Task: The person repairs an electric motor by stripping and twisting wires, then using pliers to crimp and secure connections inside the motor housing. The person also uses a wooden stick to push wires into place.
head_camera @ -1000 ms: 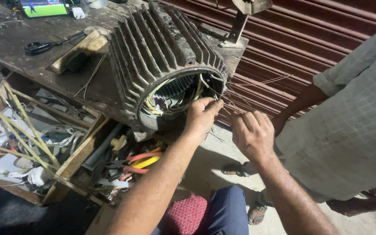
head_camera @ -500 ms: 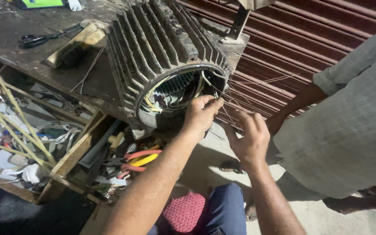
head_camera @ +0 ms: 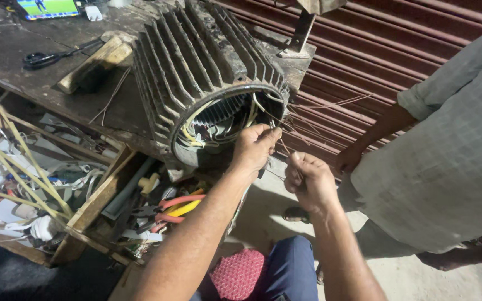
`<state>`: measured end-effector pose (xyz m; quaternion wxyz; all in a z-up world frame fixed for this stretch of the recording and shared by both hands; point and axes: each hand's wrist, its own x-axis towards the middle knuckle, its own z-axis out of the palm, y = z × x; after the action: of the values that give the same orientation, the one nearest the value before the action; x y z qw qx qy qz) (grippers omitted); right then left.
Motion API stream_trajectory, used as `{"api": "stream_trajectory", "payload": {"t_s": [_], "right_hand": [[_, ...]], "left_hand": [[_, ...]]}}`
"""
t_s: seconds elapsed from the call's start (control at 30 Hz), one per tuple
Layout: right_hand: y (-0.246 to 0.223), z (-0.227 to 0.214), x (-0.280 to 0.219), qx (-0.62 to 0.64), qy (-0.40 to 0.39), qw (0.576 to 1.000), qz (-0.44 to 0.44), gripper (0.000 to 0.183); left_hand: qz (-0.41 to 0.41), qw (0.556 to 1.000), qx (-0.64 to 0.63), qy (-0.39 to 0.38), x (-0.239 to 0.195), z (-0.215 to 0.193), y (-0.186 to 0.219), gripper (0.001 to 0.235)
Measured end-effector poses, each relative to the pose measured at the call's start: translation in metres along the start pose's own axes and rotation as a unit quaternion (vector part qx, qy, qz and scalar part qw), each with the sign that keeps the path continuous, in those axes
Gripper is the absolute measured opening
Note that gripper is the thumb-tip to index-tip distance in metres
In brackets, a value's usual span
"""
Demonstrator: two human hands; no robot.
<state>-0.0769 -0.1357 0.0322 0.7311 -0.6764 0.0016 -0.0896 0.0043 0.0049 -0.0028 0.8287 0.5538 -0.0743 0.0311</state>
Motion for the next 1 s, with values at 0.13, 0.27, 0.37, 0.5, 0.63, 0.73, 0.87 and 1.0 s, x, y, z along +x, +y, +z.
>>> {"api": "stream_trajectory", "payload": {"t_s": [0.13, 0.27, 0.37, 0.5, 0.63, 0.73, 0.87, 1.0], "right_hand": [[-0.01, -0.004, -0.011, -0.362, 0.033, 0.867, -0.341, 0.028], [-0.017, -0.009, -0.012, -0.518, 0.073, 0.665, -0.533, 0.026], [-0.018, -0.012, -0.007, -0.533, 0.047, 0.651, -0.538, 0.017], [-0.001, -0.007, -0.008, -0.298, 0.055, 0.931, -0.204, 0.011], [0.016, -0.006, -0.008, -0.018, 0.017, 1.0, -0.003, 0.015], [0.013, -0.006, -0.006, 0.116, -0.024, 0.993, 0.029, 0.017], [-0.005, -0.016, -0.011, -0.442, 0.062, 0.767, -0.462, 0.027], [-0.011, -0.024, -0.012, -0.503, 0.051, 0.674, -0.539, 0.016]], "left_hand": [[0.02, 1.0, 0.012, -0.002, -0.003, -0.002, 0.001, 0.019], [-0.003, 1.0, -0.001, -0.002, -0.004, 0.001, 0.003, 0.016], [-0.012, 1.0, 0.014, 0.001, -0.006, 0.002, 0.008, 0.017], [-0.021, 1.0, 0.0, 0.001, -0.007, 0.003, 0.012, 0.014], [-0.024, 1.0, 0.004, 0.003, -0.007, 0.002, 0.011, 0.012], [-0.012, 1.0, -0.009, -0.009, -0.004, -0.001, 0.009, 0.016], [-0.013, 1.0, -0.014, -0.003, -0.003, 0.0, 0.004, 0.015], [-0.017, 1.0, -0.011, -0.004, -0.004, 0.0, 0.005, 0.016]]}}
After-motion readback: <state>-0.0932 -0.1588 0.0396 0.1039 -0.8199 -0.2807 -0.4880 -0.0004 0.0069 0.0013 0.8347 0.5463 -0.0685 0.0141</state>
